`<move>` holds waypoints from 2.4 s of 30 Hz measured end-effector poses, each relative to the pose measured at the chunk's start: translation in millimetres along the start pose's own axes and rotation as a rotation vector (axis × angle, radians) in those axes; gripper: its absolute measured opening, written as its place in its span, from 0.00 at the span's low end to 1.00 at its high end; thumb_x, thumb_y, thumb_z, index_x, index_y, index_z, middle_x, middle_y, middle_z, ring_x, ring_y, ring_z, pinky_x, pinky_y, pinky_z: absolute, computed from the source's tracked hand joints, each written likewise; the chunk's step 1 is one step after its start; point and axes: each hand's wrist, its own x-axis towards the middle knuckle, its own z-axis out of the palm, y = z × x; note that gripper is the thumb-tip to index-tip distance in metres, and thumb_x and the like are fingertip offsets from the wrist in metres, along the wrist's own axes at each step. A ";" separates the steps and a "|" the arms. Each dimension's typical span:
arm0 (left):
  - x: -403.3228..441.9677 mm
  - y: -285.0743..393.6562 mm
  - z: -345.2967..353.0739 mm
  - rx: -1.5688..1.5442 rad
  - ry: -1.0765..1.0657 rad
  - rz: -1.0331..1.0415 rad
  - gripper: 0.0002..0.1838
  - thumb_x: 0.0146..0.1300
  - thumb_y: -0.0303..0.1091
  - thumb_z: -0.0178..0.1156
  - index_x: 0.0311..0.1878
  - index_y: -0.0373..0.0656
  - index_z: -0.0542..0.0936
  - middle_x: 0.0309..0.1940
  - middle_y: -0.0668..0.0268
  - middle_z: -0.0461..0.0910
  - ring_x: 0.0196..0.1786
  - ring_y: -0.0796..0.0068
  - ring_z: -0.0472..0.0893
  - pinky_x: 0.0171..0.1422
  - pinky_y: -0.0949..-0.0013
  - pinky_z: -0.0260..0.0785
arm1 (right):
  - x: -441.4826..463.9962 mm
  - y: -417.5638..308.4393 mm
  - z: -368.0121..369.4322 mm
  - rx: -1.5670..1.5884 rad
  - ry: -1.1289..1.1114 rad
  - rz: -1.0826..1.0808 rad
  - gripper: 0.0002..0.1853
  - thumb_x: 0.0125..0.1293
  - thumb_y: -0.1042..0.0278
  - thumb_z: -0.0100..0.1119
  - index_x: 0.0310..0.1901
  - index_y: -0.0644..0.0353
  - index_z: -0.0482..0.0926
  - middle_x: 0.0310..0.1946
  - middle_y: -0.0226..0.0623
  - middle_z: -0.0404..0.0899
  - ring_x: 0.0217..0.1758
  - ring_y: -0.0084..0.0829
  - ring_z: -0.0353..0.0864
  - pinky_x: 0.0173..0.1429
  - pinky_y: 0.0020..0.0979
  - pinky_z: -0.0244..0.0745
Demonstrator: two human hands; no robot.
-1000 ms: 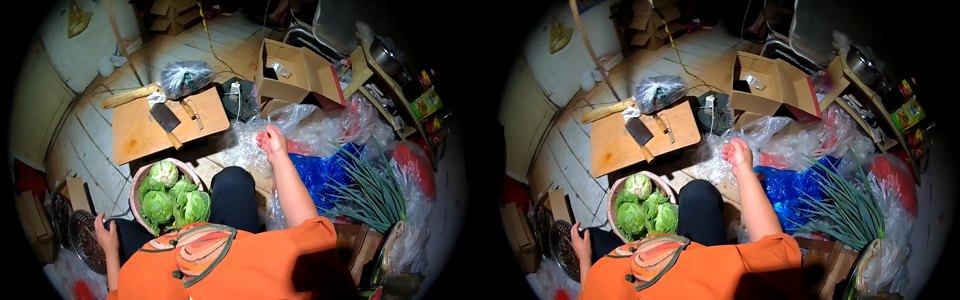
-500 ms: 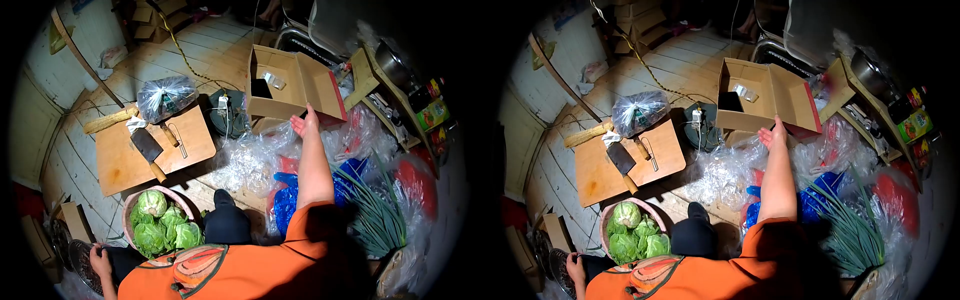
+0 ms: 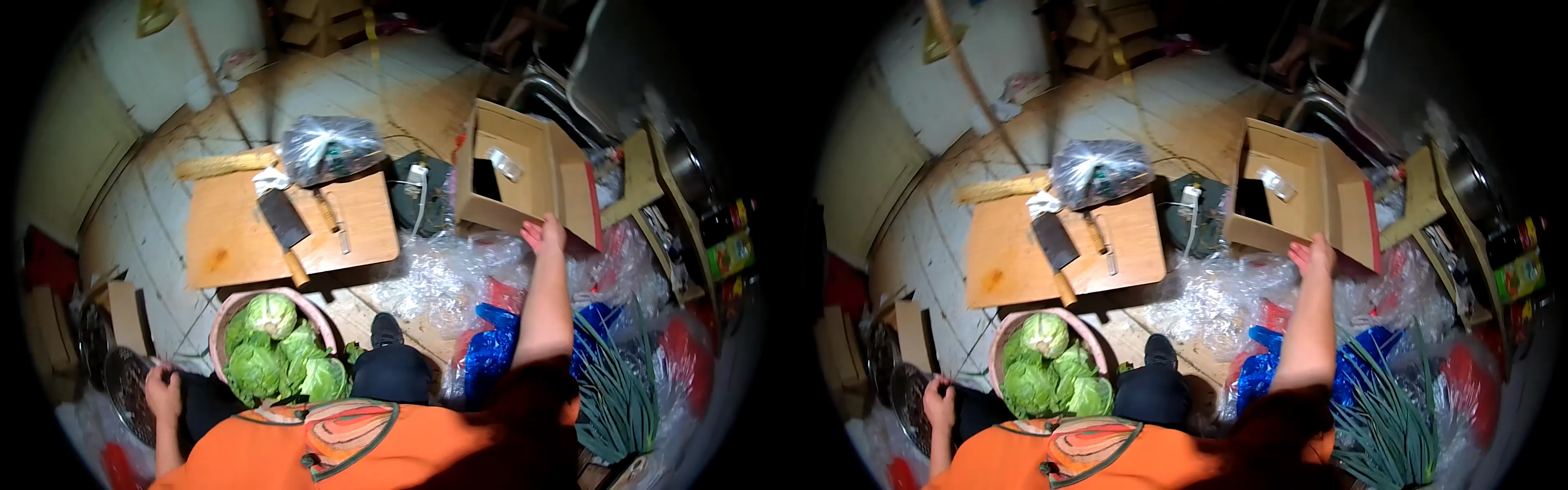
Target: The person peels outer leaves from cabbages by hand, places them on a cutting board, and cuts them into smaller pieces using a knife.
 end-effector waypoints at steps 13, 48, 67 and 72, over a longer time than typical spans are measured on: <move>-26.7 8.0 -10.1 -0.153 0.259 0.251 0.17 0.49 0.37 0.63 0.43 0.44 0.80 0.42 0.60 0.80 0.49 0.57 0.78 0.56 0.58 0.69 | -160.5 28.6 -111.4 -0.025 -0.320 -0.009 0.15 0.64 0.57 0.53 0.45 0.58 0.76 0.28 0.33 0.80 0.22 0.28 0.75 0.38 0.35 0.79; -154.8 -96.6 -101.1 -1.831 0.304 -0.282 0.38 0.49 0.18 0.54 0.68 0.40 0.59 0.57 0.62 0.70 0.59 0.73 0.70 0.62 0.70 0.64 | -667.6 162.2 183.4 -0.491 -1.503 -0.233 0.10 0.69 0.62 0.55 0.40 0.59 0.70 0.23 0.38 0.78 0.22 0.31 0.80 0.29 0.35 0.81; -421.9 -412.8 -180.0 -1.386 1.390 -1.087 0.17 0.52 0.30 0.56 0.46 0.34 0.75 0.40 0.54 0.79 0.43 0.49 0.82 0.44 0.43 0.80 | -644.1 261.6 167.0 -1.042 -1.731 0.240 0.23 0.66 0.71 0.49 0.62 0.61 0.65 0.37 0.48 0.82 0.31 0.41 0.85 0.36 0.37 0.83; -493.3 -475.7 -148.0 -1.083 1.386 -1.525 0.18 0.56 0.31 0.53 0.51 0.40 0.77 0.44 0.56 0.80 0.43 0.55 0.82 0.43 0.45 0.78 | -627.7 269.5 157.1 -1.027 -1.686 0.303 0.20 0.65 0.73 0.47 0.60 0.62 0.68 0.35 0.47 0.82 0.31 0.41 0.85 0.37 0.38 0.83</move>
